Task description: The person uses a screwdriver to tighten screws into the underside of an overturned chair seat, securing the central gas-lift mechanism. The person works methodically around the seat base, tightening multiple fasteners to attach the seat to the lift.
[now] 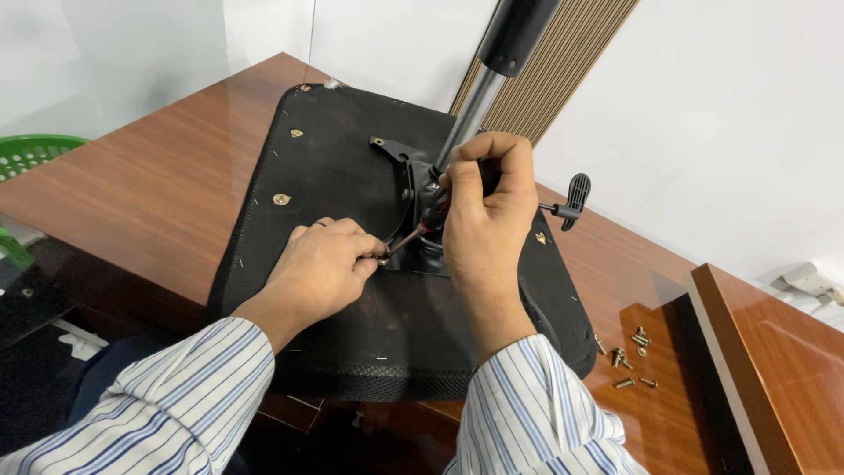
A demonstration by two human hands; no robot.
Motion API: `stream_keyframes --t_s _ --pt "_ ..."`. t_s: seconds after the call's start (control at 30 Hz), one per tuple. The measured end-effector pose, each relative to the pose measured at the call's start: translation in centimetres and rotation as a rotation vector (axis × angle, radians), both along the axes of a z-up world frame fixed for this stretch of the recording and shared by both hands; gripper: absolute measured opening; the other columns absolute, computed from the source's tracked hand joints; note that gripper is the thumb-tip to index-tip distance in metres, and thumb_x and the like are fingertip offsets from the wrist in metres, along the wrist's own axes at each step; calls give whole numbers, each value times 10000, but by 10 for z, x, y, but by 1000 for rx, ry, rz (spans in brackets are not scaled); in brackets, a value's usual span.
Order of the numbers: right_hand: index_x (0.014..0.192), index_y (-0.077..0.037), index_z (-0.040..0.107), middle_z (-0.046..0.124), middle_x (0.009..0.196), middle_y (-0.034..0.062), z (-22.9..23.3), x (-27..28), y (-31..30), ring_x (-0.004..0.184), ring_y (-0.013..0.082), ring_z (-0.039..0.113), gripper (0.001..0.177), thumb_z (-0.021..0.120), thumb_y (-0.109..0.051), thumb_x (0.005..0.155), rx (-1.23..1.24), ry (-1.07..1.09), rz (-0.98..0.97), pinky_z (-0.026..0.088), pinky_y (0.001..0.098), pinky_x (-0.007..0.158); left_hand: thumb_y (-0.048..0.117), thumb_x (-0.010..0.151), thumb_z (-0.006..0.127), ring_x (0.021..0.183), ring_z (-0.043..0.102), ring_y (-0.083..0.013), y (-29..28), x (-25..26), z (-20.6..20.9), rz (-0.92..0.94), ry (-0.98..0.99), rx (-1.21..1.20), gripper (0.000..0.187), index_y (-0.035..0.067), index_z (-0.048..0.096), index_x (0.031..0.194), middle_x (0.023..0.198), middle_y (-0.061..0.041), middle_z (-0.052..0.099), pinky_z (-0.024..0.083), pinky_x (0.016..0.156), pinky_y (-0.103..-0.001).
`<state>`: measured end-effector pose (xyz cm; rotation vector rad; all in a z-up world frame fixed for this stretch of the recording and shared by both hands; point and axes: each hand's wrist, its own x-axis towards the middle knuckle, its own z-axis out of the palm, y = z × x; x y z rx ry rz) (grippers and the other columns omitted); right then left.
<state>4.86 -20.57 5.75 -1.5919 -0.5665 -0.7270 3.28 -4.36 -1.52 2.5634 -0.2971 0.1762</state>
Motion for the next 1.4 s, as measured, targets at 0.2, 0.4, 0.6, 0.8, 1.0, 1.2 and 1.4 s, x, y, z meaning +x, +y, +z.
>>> stream_keyframes --t_s 0.2,0.4,0.6,0.8,1.0,1.2,1.4 --pt "1091 -76 530 603 945 12 18 2 3 816 88 618 107 608 -138 1053 -140 -12 85 560 250 720 290 927 643 1174 587 -217 0 0 -2 17 -1 -12 245 209 765 1122 1169 11 686 385 1078 -428" --pt "1091 -82 648 737 741 101 65 8 5 726 233 743 371 593 -440 1008 -776 108 -213 565 385 686 286 919 649 1141 607 -238 1 1 -3 13 -16 -9 244 192 766 1111 1142 5 698 418 1041 -440" --pt "1016 -35 594 709 697 139 90 20 2 640 282 752 365 642 -391 954 -1081 159 -173 574 411 584 289 932 634 1151 608 -203 0 1 0 21 23 -17 249 209 759 1132 1148 24 704 395 1080 -435" --pt "1046 -66 564 715 743 128 87 25 -14 691 272 746 282 659 -319 966 -1124 136 -46 561 414 633 303 915 654 1145 606 -197 0 3 -2 30 32 -34 241 217 768 1108 1121 35 706 385 1076 -430" --pt "1096 -87 550 740 857 101 90 25 -19 797 238 769 185 638 -147 945 -1106 4 218 596 372 725 334 916 652 1121 634 -195 0 6 -2 34 45 -23 250 212 770 1099 1099 40 720 399 1061 -435" --pt "1099 -91 550 706 720 118 84 19 -6 654 260 732 181 632 -188 971 -1113 50 11 565 395 626 350 896 661 1108 634 -230 -3 6 4 50 31 -59 303 196 746 1142 1047 5 738 421 1015 -461" --pt "1106 -94 569 735 737 91 79 13 0 677 229 785 264 672 -298 974 -1066 -65 14 604 351 572 342 915 667 1076 660 -266 -17 7 15 82 26 -114 240 147 765 1017 1028 -36 737 488 964 -450"
